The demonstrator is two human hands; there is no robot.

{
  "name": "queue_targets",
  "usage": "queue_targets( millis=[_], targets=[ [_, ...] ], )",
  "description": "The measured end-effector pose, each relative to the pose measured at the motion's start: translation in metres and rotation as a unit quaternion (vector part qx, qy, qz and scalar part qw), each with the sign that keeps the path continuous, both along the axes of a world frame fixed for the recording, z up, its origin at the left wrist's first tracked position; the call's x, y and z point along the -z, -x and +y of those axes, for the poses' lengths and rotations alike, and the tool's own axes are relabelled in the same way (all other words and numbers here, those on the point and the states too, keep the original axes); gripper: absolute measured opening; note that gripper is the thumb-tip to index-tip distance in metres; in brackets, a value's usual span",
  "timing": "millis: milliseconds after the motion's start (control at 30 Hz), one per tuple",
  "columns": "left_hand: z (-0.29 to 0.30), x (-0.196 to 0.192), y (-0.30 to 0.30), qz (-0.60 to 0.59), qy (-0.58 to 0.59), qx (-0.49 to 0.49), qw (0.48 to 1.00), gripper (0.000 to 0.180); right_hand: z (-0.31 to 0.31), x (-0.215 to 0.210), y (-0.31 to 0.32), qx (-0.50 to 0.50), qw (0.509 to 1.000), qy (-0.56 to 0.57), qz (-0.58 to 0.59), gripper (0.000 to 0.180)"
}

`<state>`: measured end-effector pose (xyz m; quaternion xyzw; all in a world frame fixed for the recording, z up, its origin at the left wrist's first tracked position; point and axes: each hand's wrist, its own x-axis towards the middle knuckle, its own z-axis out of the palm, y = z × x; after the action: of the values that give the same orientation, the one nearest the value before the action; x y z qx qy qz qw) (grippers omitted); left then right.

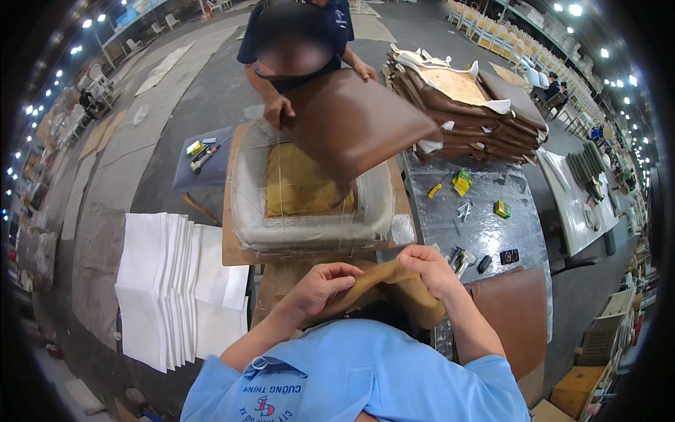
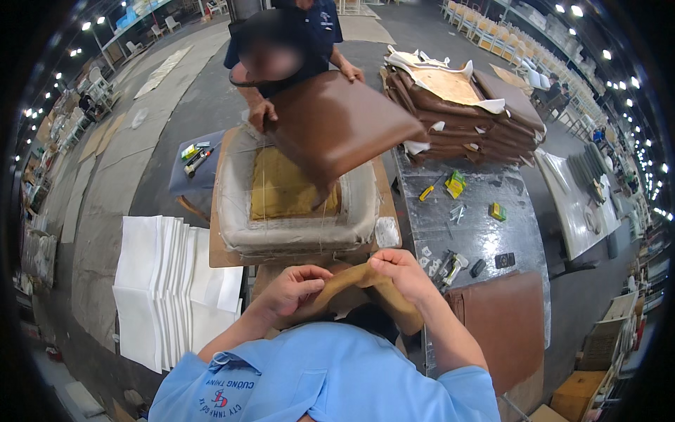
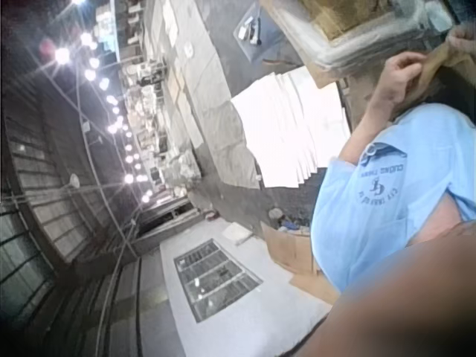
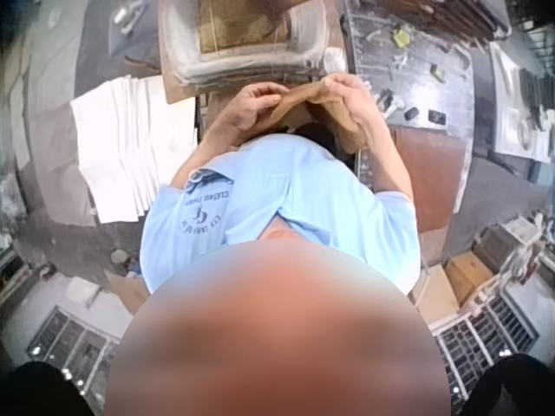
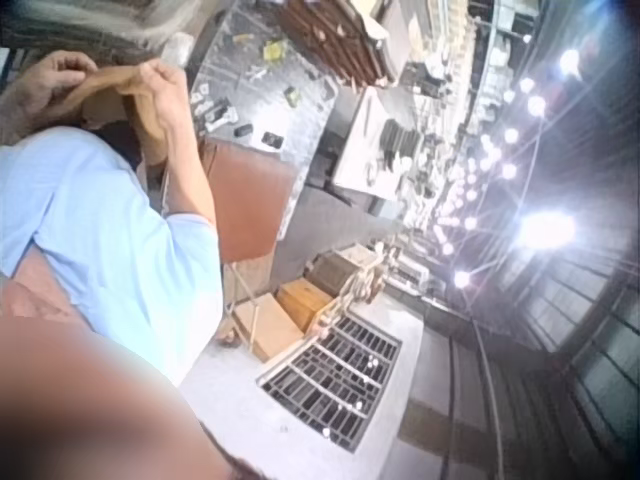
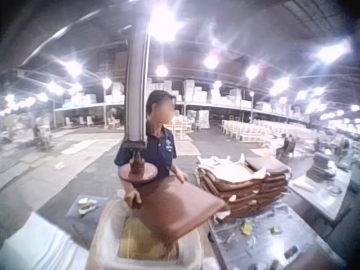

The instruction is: The person places a white fabric layer over a wooden chair seat base, then uses a pneumatic staple gun to secure the fabric around the perimeter. A coworker assists by holding the seat and applying tension. The process is repeated for multiple seats, with the person retrieving new fabric and repositioning the seat as needed.

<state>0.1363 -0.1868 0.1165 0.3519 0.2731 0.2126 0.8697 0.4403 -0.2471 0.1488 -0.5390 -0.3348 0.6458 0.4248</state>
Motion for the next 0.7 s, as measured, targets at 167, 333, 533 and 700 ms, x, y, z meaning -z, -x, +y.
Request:
queue_targets(
  millis=[167, 333, 533, 700],
  targets=[
    [-0.006, 0.015, -0.023, 0.065, -0.072, -0.034, 0.995, 0.012, 0.002, 0.012, -0.024, -0.118, 0.982, -0.065, -0.134, 0.018],
    [-0.021, 0.036, -0.038, 0.218, -0.087, 0.012, 0.972, 0.012, -0.005, 0.033, -0.072, -0.372, 0.877, 0.027, -0.304, 0.036],
    [-0.012, 0.069, -0.079, 0.233, -0.034, -0.064, 0.970, 0.011, 0.089, 0.075, -0.104, -0.378, 0.752, -0.221, -0.492, 0.024],
    [-0.017, 0.086, -0.117, 0.235, 0.063, -0.179, 0.953, 0.008, 0.180, 0.108, -0.088, -0.451, 0.624, -0.403, -0.494, 0.025]
  ],
)
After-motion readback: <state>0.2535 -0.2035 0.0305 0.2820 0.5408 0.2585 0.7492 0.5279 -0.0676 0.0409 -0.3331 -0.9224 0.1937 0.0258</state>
